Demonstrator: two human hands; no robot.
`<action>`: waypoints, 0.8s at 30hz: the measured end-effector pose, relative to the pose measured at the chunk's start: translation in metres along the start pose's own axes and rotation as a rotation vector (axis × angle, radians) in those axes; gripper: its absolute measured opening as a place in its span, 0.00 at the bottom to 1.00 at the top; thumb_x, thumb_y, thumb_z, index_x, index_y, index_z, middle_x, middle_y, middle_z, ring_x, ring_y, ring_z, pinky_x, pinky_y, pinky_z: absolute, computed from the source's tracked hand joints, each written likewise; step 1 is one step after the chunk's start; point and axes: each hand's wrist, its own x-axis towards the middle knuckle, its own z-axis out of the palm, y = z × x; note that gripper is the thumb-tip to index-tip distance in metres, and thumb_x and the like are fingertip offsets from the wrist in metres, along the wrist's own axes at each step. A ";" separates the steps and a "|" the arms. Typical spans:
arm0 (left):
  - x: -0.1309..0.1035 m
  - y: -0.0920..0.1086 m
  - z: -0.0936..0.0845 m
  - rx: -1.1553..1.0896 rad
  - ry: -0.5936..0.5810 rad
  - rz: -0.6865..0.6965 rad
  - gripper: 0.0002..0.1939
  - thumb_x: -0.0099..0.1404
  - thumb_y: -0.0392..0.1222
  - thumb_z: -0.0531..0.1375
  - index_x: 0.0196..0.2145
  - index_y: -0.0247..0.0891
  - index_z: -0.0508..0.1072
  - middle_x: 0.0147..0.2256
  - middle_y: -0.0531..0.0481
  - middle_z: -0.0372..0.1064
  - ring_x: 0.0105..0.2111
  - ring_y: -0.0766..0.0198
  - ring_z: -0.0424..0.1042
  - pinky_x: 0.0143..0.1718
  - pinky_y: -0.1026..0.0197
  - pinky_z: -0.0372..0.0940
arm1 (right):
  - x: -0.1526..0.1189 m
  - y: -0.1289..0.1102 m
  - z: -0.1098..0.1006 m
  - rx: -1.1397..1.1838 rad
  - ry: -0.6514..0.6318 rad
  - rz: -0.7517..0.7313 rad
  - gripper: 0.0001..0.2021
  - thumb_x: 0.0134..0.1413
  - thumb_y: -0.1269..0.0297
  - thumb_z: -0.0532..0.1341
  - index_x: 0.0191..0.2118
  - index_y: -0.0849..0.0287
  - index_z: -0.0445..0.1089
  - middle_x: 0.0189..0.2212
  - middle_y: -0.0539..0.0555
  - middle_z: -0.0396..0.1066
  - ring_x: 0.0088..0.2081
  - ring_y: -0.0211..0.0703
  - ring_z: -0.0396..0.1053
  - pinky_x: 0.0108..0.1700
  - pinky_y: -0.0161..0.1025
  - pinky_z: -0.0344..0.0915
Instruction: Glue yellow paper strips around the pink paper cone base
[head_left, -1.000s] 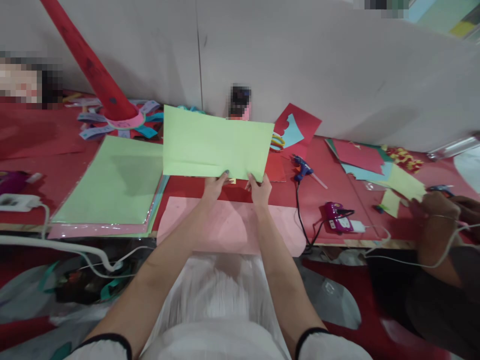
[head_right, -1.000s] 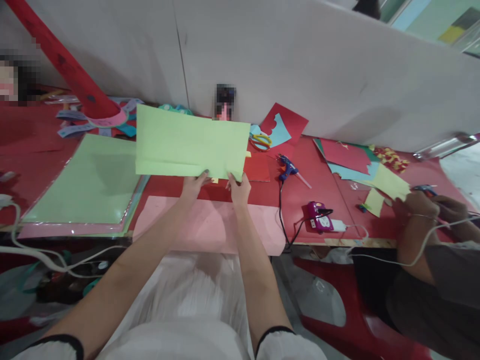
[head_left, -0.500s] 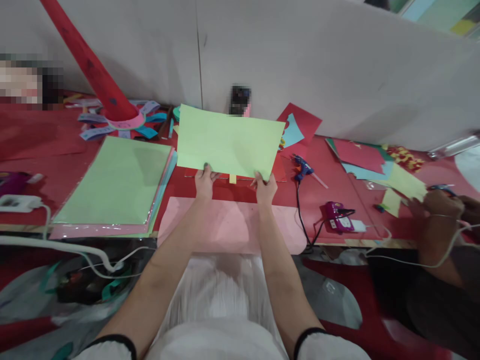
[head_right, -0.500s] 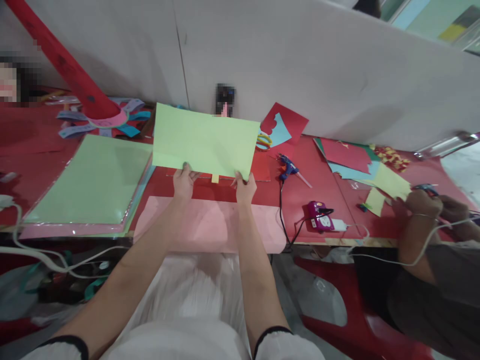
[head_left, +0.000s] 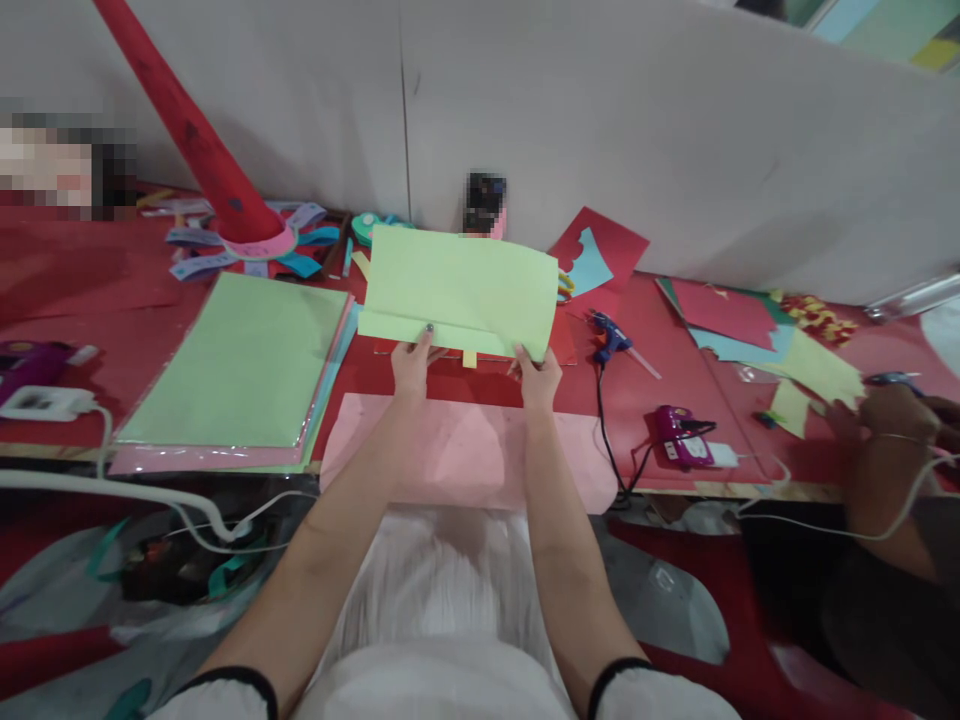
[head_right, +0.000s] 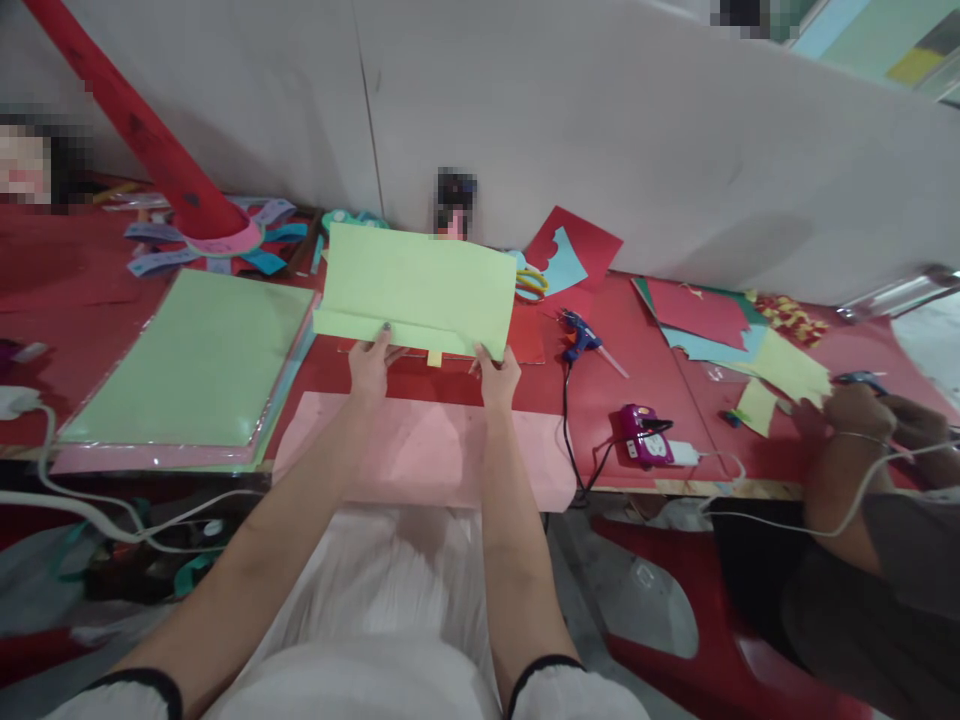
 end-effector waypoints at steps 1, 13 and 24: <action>0.001 0.000 -0.001 0.024 0.008 0.000 0.15 0.50 0.46 0.68 0.24 0.34 0.68 0.23 0.52 0.67 0.28 0.65 0.73 0.39 0.56 0.74 | 0.001 0.001 0.000 0.000 -0.001 0.004 0.14 0.43 0.54 0.63 0.29 0.57 0.63 0.14 0.42 0.64 0.16 0.33 0.62 0.19 0.32 0.57; 0.007 0.009 -0.010 0.098 0.015 0.099 0.11 0.52 0.43 0.66 0.32 0.33 0.73 0.30 0.47 0.72 0.30 0.62 0.75 0.40 0.54 0.74 | 0.010 0.013 -0.007 0.140 0.209 0.084 0.18 0.41 0.48 0.63 0.30 0.58 0.64 0.19 0.44 0.65 0.19 0.32 0.63 0.18 0.30 0.57; 0.034 0.046 -0.058 0.394 -0.146 0.035 0.08 0.46 0.33 0.66 0.27 0.33 0.73 0.25 0.49 0.73 0.26 0.62 0.74 0.29 0.59 0.74 | 0.018 0.022 -0.027 0.108 -0.064 0.197 0.16 0.35 0.54 0.67 0.26 0.59 0.66 0.17 0.43 0.65 0.19 0.32 0.64 0.21 0.31 0.63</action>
